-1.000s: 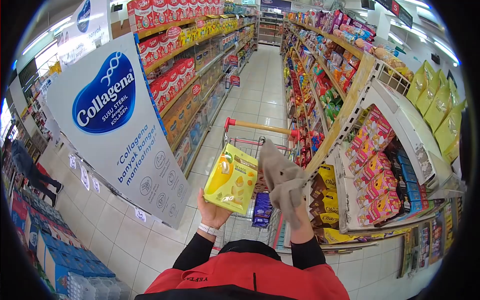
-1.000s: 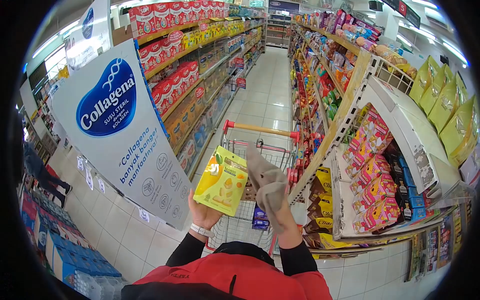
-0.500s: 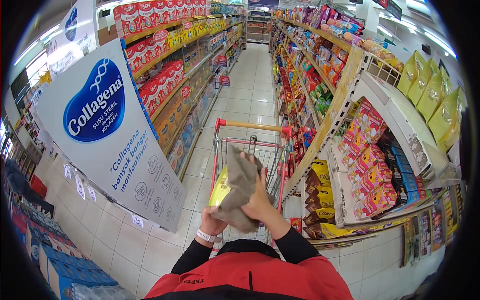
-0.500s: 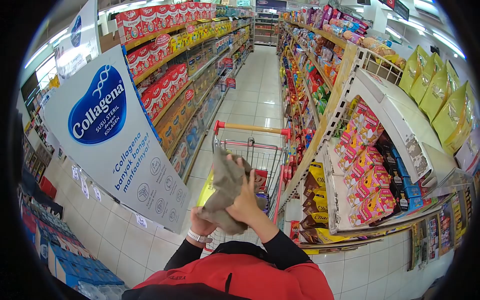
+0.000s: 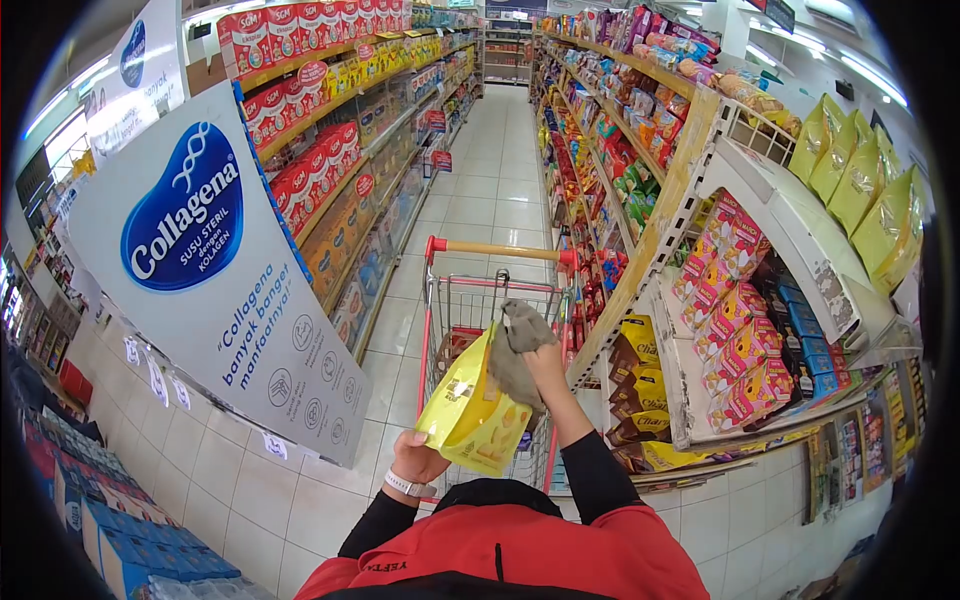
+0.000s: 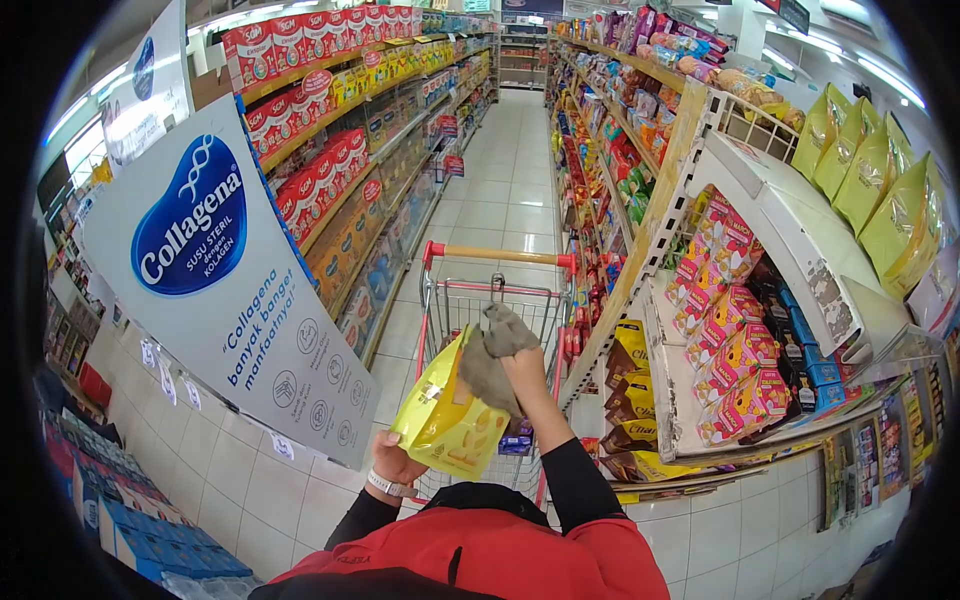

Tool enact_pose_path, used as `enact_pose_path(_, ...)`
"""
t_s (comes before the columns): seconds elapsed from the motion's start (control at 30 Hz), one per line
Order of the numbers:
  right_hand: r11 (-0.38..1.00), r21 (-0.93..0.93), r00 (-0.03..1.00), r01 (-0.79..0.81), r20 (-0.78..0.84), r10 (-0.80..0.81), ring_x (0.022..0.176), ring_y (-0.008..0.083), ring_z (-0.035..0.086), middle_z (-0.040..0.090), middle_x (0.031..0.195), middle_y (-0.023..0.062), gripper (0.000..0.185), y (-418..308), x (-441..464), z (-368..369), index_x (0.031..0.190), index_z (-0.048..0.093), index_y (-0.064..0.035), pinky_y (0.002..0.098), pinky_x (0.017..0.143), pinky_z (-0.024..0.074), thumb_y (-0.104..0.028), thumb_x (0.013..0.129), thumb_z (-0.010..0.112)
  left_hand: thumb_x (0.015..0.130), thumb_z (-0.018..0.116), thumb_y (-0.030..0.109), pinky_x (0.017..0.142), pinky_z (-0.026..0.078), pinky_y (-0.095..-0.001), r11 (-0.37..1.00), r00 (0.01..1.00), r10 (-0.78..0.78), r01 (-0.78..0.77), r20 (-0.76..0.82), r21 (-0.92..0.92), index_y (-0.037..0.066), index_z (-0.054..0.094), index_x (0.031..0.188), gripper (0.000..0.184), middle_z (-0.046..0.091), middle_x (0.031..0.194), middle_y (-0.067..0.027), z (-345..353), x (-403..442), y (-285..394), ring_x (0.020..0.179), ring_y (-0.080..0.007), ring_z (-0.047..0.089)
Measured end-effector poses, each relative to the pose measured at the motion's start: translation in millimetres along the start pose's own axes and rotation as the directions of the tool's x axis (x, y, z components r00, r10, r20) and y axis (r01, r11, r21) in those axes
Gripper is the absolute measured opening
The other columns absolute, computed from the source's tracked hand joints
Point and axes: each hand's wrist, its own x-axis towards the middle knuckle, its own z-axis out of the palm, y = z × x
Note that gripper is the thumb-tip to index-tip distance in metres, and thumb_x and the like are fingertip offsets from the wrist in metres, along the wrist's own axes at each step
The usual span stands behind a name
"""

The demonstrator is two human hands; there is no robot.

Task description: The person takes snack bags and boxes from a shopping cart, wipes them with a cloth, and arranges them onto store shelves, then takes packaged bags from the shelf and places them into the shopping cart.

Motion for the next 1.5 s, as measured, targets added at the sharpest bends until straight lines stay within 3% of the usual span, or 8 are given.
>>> enact_pose_path(0.17,0.281,0.544,0.525,-0.791,0.367,0.768,0.087,0.0226,0.064,0.067,0.106,0.0071,0.035,11.3,-43.2,-1.1,0.12,0.059,-0.0071,0.0362,0.071,0.051,-0.031,0.094,0.053,0.07,0.055,0.045,0.107,0.036,-0.0541,0.978,0.996,0.091,-0.089,-0.001,-0.19,0.004,0.04,0.144,0.086,0.047,0.143,-0.0203,-10.2,-3.5,7.5,0.127,-0.0407,0.047)
enact_pose_path(0.4,-0.274,0.729,0.59,-0.627,0.675,0.443,0.084,0.0183,0.058,0.06,0.12,0.0062,0.05,-67.8,-62.2,4.5,0.127,0.052,-0.013,0.0296,0.059,0.0435,-0.052,0.096,0.046,0.072,0.052,0.052,0.108,0.036,-0.0545,0.887,0.974,0.224,-0.186,0.041,-0.423,0.006,0.04,0.144,0.086,0.044,0.146,-0.0185,3.6,7.1,32.5,0.13,-0.0399,0.044)
enact_pose_path(0.53,0.83,0.455,0.909,-0.324,0.394,0.138,0.114,0.0182,0.053,0.056,0.129,0.006,0.051,-100.7,-68.9,42.7,0.134,0.048,-0.0133,0.033,0.087,0.0467,-0.046,0.094,0.049,0.082,0.044,0.059,0.107,0.034,-0.0569,0.914,0.961,0.276,-0.25,0.037,-0.32,0.01,0.043,0.143,0.079,0.041,0.149,-0.0154,4.3,14.3,30.9,0.133,-0.0408,0.04)
enact_pose_path(0.73,0.701,0.438,0.808,-0.563,0.47,0.355,0.129,0.0232,0.047,0.051,0.139,0.0069,0.066,-116.2,-85.7,25.3,0.145,0.038,-0.0154,0.0383,0.109,0.0367,-0.039,0.087,0.059,0.078,0.062,0.026,0.11,0.035,-0.0384,0.995,0.996,0.09,-0.091,-0.022,-0.05,0.001,0.032,0.146,0.079,0.042,0.146,-0.0149,3.6,13.6,41.6,0.132,-0.0279,0.044)
enact_pose_path(0.8,0.918,-0.362,0.857,0.163,0.513,0.05,0.124,0.0246,0.051,0.055,0.135,0.0072,0.075,-121.2,-79.6,8.3,0.14,0.045,-0.0134,0.0404,0.104,0.0423,-0.036,0.072,0.07,0.08,0.061,0.026,0.113,0.03,-0.0372,0.874,0.981,0.191,-0.187,0.036,0.449,0.0,0.027,0.148,0.08,0.041,0.146,-0.0142,18.7,16.2,54.4,0.136,-0.0259,0.039)
enact_pose_path(1.07,0.929,0.261,0.961,-0.262,0.156,0.227,0.113,0.0406,0.05,0.052,0.12,0.0221,0.048,-35.2,-145.1,10.0,0.126,0.05,0.001,0.0423,0.096,0.0411,-0.017,0.083,0.059,0.073,0.08,0.011,0.103,0.043,-0.0384,0.776,0.983,-0.141,0.035,0.119,0.63,0.001,0.032,0.143,0.086,0.052,0.134,-0.0106,-4.9,30.1,54.1,0.124,-0.025,0.052)
enact_pose_path(1.23,0.676,-0.522,0.77,-0.519,0.058,0.635,0.109,0.0373,0.053,0.054,0.117,0.0194,0.106,-174.3,-116.1,-52.2,0.122,0.046,0.0107,0.0363,0.096,0.0434,-0.013,0.027,0.086,0.074,0.074,0.008,0.099,0.048,-0.0389,0.94,0.983,-0.024,-0.04,0.183,0.339,0.001,0.036,0.14,0.076,0.054,0.129,-0.0125,20.4,55.4,49.6,0.117,-0.0271,0.057)
enact_pose_path(1.5,0.986,-0.083,0.979,-0.147,0.131,0.157,0.114,0.0259,0.055,0.052,0.137,0.0184,0.105,-121.7,-201.1,-119.4,0.123,0.044,0.0113,0.0299,0.098,0.0417,-0.012,0.028,0.082,0.086,0.061,0.02,0.108,0.039,-0.0422,0.869,0.8,0.356,-0.473,0.484,0.144,0.004,0.032,0.145,0.068,0.044,0.143,-0.011,160.4,104.6,78.6,0.131,-0.0272,0.045)
